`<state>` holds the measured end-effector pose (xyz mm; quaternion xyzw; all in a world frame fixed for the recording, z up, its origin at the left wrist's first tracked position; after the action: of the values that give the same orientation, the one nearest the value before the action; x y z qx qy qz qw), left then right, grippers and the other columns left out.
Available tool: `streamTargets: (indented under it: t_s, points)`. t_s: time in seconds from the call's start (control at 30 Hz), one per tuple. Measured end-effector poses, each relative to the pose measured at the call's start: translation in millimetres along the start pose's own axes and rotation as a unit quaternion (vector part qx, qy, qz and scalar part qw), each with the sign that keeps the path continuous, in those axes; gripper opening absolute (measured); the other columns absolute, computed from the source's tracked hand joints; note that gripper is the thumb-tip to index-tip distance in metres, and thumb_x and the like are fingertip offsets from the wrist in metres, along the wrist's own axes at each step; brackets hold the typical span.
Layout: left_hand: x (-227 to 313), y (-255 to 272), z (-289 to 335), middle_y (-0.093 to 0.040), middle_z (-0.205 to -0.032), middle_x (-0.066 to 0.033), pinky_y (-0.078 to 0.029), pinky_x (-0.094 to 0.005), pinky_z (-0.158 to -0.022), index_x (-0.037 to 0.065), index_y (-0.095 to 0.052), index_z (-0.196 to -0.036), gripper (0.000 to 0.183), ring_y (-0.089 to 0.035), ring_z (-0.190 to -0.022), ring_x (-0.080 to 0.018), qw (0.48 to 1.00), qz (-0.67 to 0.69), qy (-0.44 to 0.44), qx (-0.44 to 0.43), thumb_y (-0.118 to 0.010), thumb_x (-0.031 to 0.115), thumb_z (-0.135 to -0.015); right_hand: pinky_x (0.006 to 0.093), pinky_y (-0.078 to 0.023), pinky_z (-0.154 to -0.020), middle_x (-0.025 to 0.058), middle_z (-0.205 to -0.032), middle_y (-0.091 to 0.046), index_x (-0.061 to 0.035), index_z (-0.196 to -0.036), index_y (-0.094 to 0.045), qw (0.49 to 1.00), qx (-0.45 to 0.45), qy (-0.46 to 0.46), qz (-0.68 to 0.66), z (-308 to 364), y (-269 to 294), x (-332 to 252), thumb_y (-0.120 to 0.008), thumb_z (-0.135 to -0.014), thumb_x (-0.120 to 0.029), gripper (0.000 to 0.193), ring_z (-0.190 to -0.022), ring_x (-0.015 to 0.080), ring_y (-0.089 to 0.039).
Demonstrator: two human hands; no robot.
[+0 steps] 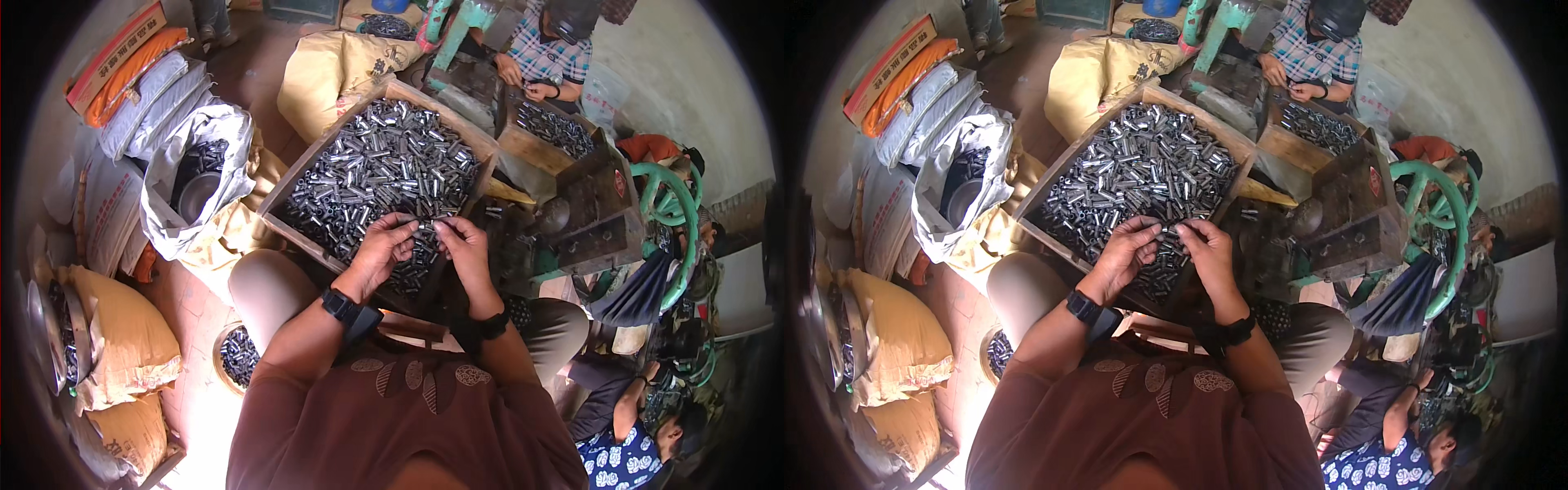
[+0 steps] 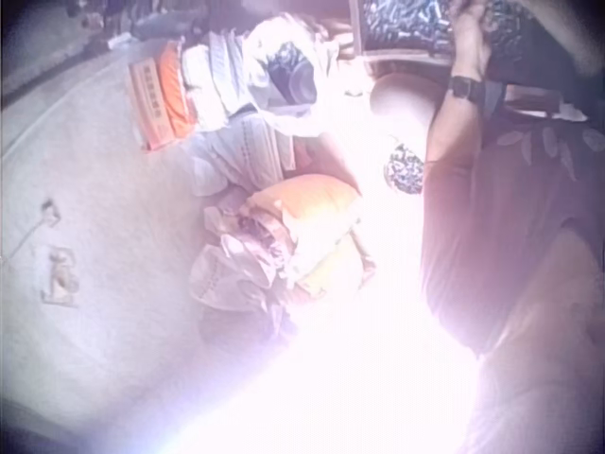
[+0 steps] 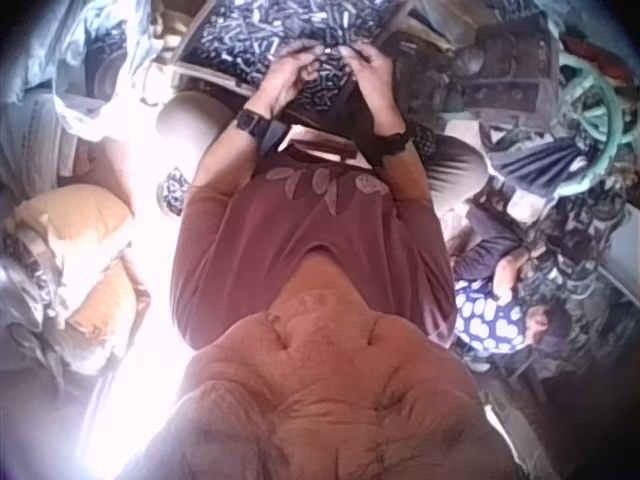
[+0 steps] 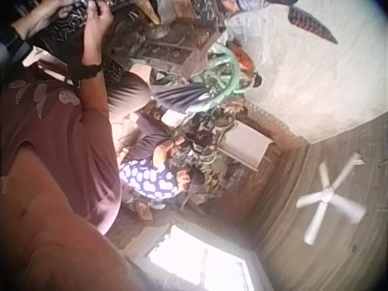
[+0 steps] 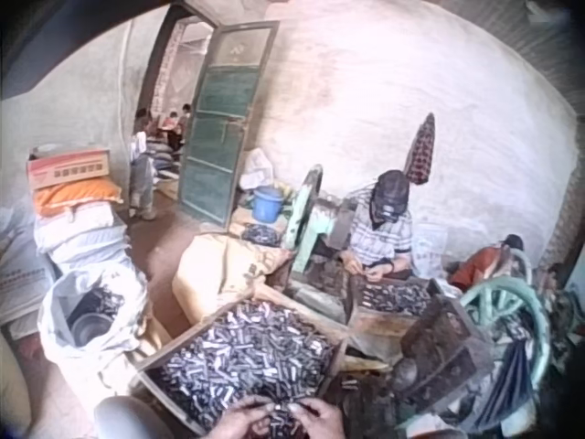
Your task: Sorting small metal components from a large bin and using a manual pressing tool to process them.
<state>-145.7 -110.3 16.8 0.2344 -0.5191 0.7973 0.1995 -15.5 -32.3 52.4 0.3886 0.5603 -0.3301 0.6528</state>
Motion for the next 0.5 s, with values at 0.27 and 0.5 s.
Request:
streamTargets:
  t_s: [0.27, 0.5]
  points:
    - [-4.2, -3.9, 0.3, -0.053, -0.07, 0.0034, -0.039, -0.0202, -0.05, 0.007, -0.058, -0.09, 0.008, -0.048, -0.057, -0.0054, 0.999, 0.009, -0.025, -0.042, -0.06, 0.006, -0.082, 0.0162, -0.035, -0.044, -0.003, -0.063, -0.055, -0.0023, -0.086, -0.064, 1.0, 0.001, -0.012, -0.004, 4.1, 5.5, -4.7, -0.066, -0.08, -0.019, 0.018, -0.051, 0.0024, -0.047]
    - [-3.3, -8.3, 1.8, -0.055, -0.069, -0.0001, -0.042, -0.0218, -0.05, 0.005, -0.058, -0.088, 0.008, -0.049, -0.056, -0.0076, 0.994, -0.06, -0.079, -0.055, -0.06, 0.002, -0.081, 0.0161, -0.035, -0.044, -0.0027, -0.062, -0.055, -0.0027, -0.085, -0.063, 1.0, 0.001, -0.019, -0.005, 4.7, 8.5, -2.9, -0.066, -0.08, -0.02, 0.018, -0.05, 0.0025, -0.047]
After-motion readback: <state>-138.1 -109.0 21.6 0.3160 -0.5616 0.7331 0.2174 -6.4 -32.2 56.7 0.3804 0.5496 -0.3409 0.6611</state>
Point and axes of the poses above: each hand's wrist, its own z-axis away from the middle knuckle, its own y-axis out of the back of the hand, x = y × z, the point moved 2 cm from there along -z, towards the middle knuckle
